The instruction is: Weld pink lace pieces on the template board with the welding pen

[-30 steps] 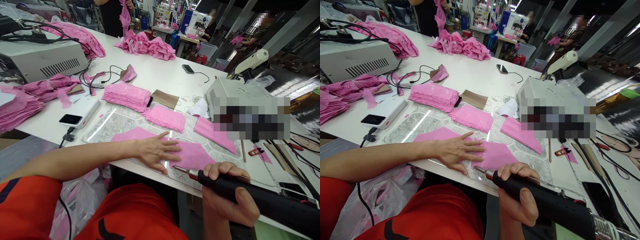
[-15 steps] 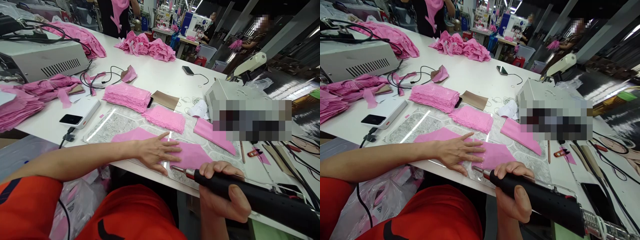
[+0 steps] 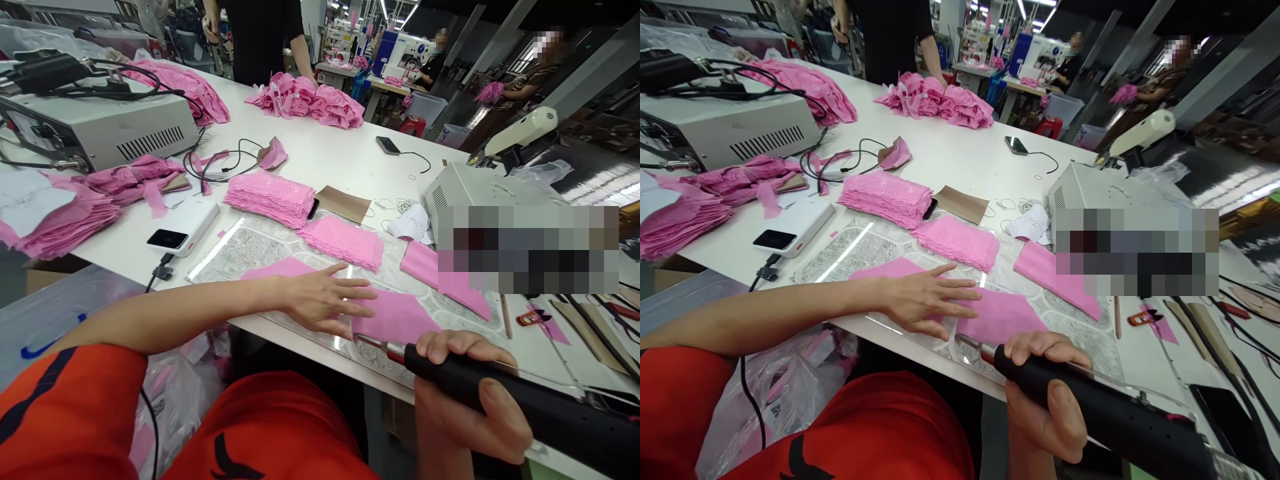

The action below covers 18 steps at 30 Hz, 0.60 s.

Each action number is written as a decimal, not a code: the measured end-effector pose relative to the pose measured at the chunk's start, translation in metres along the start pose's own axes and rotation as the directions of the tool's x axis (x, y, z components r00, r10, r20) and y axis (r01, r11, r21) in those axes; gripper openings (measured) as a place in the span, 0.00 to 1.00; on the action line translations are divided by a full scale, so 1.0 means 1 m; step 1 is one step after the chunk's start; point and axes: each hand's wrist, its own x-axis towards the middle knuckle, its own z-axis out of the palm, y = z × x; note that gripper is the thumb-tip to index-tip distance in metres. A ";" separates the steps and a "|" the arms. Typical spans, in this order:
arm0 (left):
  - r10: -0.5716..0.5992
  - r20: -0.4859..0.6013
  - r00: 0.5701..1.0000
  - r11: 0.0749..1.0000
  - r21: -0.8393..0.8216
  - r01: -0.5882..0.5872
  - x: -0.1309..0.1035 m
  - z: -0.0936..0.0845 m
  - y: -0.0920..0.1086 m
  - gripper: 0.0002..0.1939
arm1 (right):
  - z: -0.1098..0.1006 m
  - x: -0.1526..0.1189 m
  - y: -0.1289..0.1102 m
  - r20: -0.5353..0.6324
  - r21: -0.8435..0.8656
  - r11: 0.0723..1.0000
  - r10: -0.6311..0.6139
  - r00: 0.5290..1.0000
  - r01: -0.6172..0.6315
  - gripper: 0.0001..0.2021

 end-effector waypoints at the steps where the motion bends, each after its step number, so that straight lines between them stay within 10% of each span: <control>1: -0.016 0.001 1.000 1.000 -0.014 0.016 -0.005 -0.005 0.000 0.24 | 0.000 0.000 -0.001 -0.006 0.005 1.000 0.001 1.000 -0.001 0.09; 9: -0.047 -0.016 0.999 0.992 -0.115 0.045 -0.058 -0.017 -0.005 0.18 | 0.013 -0.009 -0.002 -0.041 0.002 0.996 0.086 0.995 -0.086 0.10; 18: -0.074 0.048 0.996 0.989 -0.126 0.080 -0.065 -0.007 -0.006 0.20 | 0.028 -0.013 0.005 -0.041 -0.052 0.995 0.078 0.996 -0.080 0.09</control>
